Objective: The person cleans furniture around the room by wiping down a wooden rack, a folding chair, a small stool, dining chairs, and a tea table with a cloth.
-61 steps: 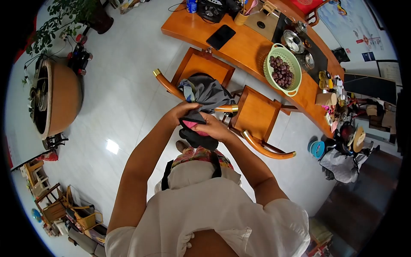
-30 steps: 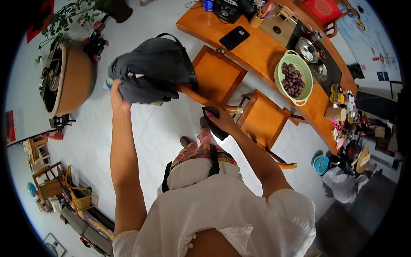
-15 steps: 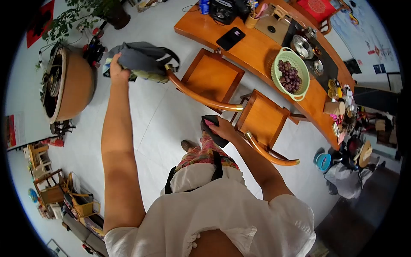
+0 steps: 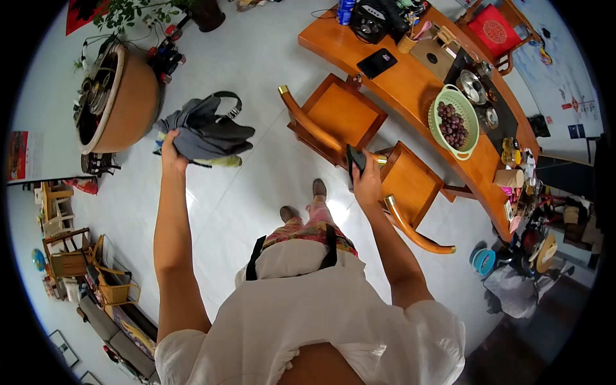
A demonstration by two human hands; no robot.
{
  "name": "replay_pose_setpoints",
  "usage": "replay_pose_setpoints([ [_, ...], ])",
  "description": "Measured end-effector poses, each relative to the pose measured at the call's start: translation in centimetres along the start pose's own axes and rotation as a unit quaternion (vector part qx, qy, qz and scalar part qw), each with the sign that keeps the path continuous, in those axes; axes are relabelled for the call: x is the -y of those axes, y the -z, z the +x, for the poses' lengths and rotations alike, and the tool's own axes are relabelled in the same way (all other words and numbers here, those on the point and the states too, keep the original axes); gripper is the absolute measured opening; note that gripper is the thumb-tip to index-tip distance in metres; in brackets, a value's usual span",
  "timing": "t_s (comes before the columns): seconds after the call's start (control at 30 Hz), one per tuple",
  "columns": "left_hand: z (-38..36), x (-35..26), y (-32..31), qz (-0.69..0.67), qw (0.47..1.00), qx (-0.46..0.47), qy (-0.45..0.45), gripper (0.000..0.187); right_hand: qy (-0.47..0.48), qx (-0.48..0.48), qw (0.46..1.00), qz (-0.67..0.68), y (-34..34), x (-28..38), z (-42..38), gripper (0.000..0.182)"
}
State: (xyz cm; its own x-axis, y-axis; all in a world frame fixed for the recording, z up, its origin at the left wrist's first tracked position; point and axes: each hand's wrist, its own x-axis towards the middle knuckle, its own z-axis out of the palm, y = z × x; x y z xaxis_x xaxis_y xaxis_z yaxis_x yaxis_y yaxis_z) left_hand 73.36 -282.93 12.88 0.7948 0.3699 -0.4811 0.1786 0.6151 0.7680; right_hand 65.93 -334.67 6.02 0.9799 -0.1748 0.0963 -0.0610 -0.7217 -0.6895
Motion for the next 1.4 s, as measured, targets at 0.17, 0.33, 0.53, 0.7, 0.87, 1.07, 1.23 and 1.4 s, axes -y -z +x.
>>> replay_pose_setpoints([
  [0.17,-6.7,2.2,9.0,-0.024,0.999,-0.024,0.028,0.035,0.138,0.039,0.969,-0.199,-6.3,-0.7,3.1,0.066],
  [0.33,-14.6,6.4,13.3,-0.02,0.995,-0.086,0.052,0.045,0.115,0.097,0.944,-0.293,-13.7,3.7,7.2,0.059],
  [0.53,-22.0,12.0,15.7,-0.053,0.978,-0.191,0.065,0.045,0.062,0.112,0.961,-0.245,-23.3,10.5,16.6,0.064],
  [0.7,-25.8,14.4,14.3,-0.049,0.964,-0.255,0.047,0.047,0.106,0.147,0.965,-0.187,-23.9,9.2,18.4,0.072],
  [0.87,-27.9,14.5,13.3,-0.05,0.966,-0.252,0.042,0.046,0.225,0.169,0.954,-0.1,-15.5,3.1,12.8,0.068],
  [1.07,-30.4,14.0,9.8,-0.073,0.949,-0.304,0.032,0.045,0.281,0.253,0.891,-0.253,-4.8,-4.9,6.6,0.086],
  [1.23,-31.7,15.5,9.2,-0.134,0.947,-0.292,-0.019,0.047,0.226,0.322,0.903,-0.173,-1.8,-2.0,7.7,0.067],
  [1.4,-35.7,14.2,7.5,-0.205,0.925,-0.3,-0.112,0.046,0.111,0.647,0.754,0.014,-7.6,5.4,6.3,0.052],
])
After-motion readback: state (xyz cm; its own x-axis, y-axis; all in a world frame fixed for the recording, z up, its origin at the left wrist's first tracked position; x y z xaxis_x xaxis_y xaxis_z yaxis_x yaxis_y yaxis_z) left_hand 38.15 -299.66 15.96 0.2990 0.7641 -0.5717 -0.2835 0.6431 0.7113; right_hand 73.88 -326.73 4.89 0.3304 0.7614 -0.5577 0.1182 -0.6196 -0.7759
